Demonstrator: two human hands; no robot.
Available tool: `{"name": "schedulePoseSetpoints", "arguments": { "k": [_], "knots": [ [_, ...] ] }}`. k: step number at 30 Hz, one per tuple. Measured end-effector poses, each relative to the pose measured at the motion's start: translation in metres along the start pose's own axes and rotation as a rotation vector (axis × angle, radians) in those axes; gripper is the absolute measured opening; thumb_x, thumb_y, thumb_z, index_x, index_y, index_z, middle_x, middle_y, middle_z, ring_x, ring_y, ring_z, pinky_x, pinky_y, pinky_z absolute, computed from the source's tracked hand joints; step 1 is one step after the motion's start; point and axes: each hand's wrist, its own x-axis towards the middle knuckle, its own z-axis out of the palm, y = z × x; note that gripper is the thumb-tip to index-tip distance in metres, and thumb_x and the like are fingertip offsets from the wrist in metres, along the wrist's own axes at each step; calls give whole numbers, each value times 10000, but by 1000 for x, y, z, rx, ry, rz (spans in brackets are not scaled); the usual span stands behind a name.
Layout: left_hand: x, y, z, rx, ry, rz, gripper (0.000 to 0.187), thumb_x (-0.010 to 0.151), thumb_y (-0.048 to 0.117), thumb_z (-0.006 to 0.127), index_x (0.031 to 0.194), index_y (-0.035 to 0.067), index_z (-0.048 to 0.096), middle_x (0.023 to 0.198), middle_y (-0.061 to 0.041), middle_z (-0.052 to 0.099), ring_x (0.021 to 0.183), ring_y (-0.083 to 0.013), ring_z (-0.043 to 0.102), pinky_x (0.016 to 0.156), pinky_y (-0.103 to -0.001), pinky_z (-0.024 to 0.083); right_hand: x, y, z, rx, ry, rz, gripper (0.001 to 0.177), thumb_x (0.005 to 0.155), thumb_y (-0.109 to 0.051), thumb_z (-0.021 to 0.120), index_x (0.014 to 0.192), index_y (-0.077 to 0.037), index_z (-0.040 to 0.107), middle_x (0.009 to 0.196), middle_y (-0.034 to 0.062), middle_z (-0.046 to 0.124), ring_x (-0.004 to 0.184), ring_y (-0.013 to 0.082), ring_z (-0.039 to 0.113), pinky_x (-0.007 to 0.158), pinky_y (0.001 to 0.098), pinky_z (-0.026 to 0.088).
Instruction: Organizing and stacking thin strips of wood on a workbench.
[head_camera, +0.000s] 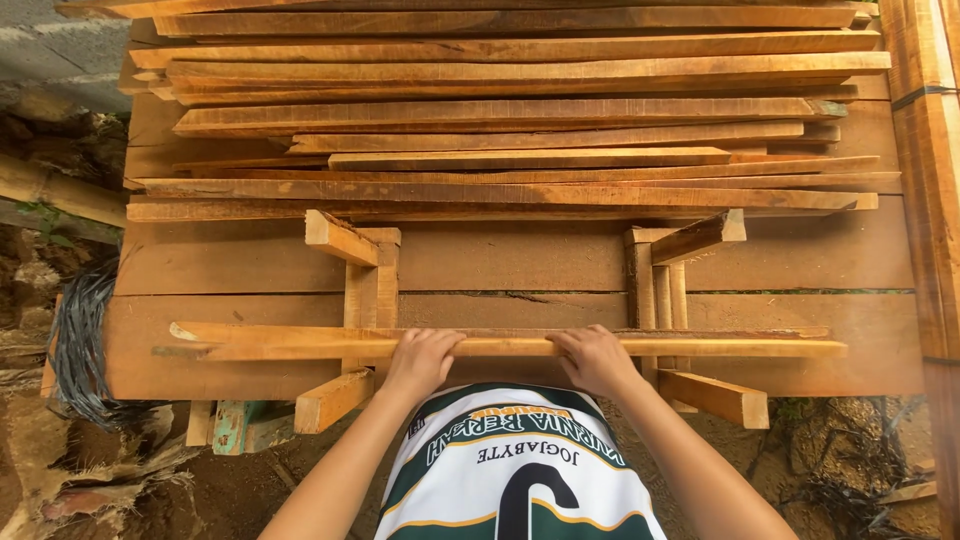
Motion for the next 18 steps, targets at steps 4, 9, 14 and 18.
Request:
{"name": "schedulePoseSetpoints", "arguments": {
  "k": [4,9,14,18],
  "knots": [
    [46,-12,10,-57,-9,-109,489,917,172,654,1379,331,618,1369,98,649,1314,-150,564,1139,-455,338,35,-2,-21,-61,88,34,301,858,-314,694,1157,-279,689,1100,-50,722,1051,178,685,876,363,504],
    [87,-33,34,137,166,-121,568,852,226,739,1376,341,555,1345,152,574,1331,-90,485,1138,-418,324,68,7,-13,-90,101,128,487,799,-407,780,1254,-288,653,1152,-73,661,1099,164,616,1019,370,431],
    [82,-31,43,140,288,-74,384,874,322,732,1245,276,639,1228,64,612,1255,-158,547,1089,-400,390,62,21,22,-127,263,127,395,807,-426,781,1155,-276,668,1122,-79,627,1074,158,597,983,367,445],
    [36,-11,32,44,205,-65,271,970,427,638,1159,248,713,1107,51,687,1142,-148,637,1047,-376,429,23,5,21,-85,298,73,260,870,-445,730,1022,-236,710,904,-20,643,918,202,657,805,351,518]
  ]
}}
